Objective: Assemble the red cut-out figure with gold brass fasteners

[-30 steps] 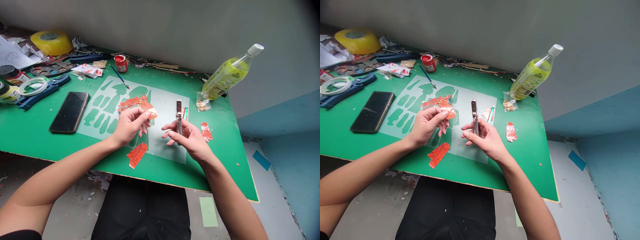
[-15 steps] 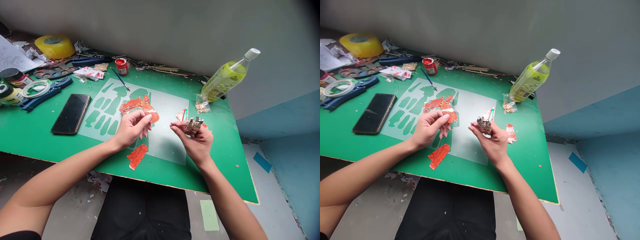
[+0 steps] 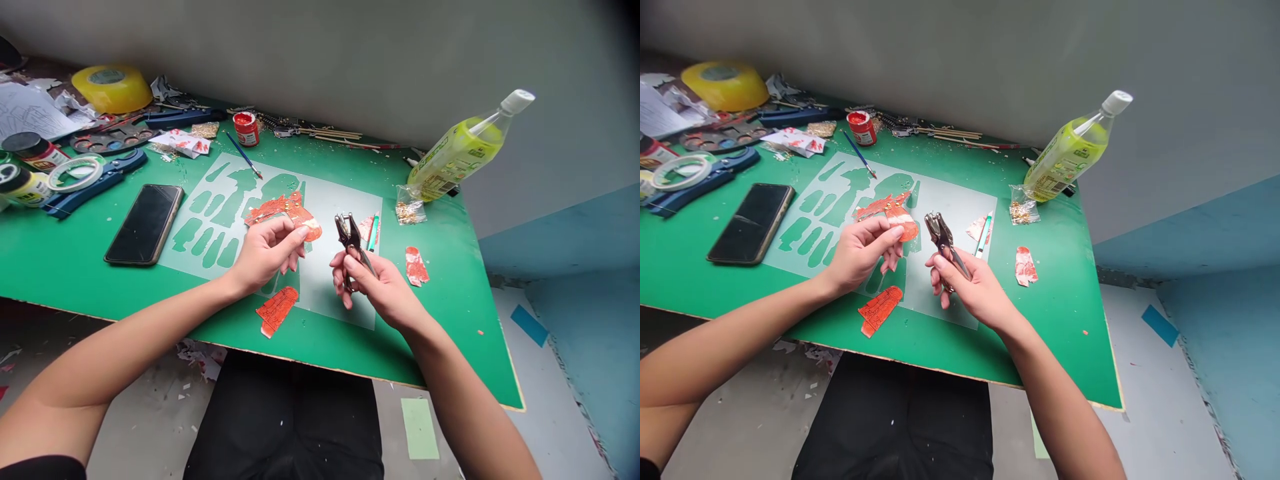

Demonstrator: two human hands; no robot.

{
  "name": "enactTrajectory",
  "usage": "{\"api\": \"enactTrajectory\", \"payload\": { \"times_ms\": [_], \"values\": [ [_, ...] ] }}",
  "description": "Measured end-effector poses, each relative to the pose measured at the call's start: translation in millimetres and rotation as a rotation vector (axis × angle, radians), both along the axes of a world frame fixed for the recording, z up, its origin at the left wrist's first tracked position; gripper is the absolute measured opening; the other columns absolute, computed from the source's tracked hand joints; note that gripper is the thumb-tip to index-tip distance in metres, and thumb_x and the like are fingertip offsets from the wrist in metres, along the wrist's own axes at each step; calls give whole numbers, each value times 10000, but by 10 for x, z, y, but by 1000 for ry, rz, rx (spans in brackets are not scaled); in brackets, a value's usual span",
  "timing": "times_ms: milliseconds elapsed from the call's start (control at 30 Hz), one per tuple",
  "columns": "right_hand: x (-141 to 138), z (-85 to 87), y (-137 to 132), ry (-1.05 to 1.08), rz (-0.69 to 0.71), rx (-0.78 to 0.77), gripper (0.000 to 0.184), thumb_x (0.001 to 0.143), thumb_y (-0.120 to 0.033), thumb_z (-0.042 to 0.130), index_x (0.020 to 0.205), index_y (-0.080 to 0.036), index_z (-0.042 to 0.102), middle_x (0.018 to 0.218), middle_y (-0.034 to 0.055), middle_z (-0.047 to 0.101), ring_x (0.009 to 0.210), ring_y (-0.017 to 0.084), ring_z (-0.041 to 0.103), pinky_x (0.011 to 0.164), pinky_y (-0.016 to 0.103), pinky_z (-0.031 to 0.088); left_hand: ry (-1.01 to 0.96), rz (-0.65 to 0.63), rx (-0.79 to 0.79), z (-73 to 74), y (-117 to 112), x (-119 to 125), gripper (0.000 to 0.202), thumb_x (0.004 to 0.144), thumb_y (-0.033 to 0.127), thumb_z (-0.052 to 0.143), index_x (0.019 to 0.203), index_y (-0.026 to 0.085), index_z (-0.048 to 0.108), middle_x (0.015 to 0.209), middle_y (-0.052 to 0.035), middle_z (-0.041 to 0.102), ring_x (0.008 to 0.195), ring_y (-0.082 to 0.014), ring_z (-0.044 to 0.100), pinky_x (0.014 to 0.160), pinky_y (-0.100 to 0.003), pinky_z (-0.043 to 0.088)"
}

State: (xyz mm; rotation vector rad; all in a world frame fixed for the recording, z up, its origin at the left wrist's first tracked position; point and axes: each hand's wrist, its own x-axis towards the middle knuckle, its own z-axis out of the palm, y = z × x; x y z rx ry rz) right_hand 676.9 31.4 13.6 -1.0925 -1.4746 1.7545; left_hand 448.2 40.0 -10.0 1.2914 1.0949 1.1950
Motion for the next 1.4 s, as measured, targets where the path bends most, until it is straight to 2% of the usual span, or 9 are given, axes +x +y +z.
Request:
{"api": "enactTrajectory", "payload": {
  "times_ms": [100,300,467,567,933,1400],
  "values": [
    [27,22,11,-46,17,-77,475,969,-692,611,966,-216,608,802,20,645,625,142,629,424,232,491,-13,6,5,-5,4,-2,289,976,431,697,804,205,641,685,-7,701,470,-100,593,397,-224,433],
    [39,11,13,-170,58,-28,483,922,-693,681,926,-222,579,822,-5,573,642,118,572,443,212,515,-45,39,16,41,-2,25,304,965,392,705,745,208,606,645,7,669,448,-93,573,382,-221,409],
    [-7,-43,12,-173,89,-122,666,905,-868,507,924,-209,601,777,14,592,607,132,573,450,237,514,-35,33,31,40,-7,57,309,956,372,707,723,200,600,619,11,653,428,-76,552,377,-202,402],
    [-15,-69,25,-173,74,-166,733,901,-908,430,921,-200,615,745,19,596,581,135,571,460,246,511,-32,47,46,14,5,55,321,952,359,709,704,196,585,610,8,657,419,-73,551,364,-193,393],
    [-19,-37,37,-224,77,-127,669,941,-855,440,924,-208,607,768,28,613,616,146,583,506,259,501,-26,58,74,-2,29,40,293,945,339,714,713,192,612,580,12,650,399,-68,541,359,-189,387],
    [13,-46,14,-314,67,-30,631,1004,-787,408,940,-198,626,795,23,621,631,130,558,549,257,494,-44,49,65,-11,25,33,253,948,358,721,781,188,636,638,2,671,418,-76,552,358,-198,385]
  ]
}}
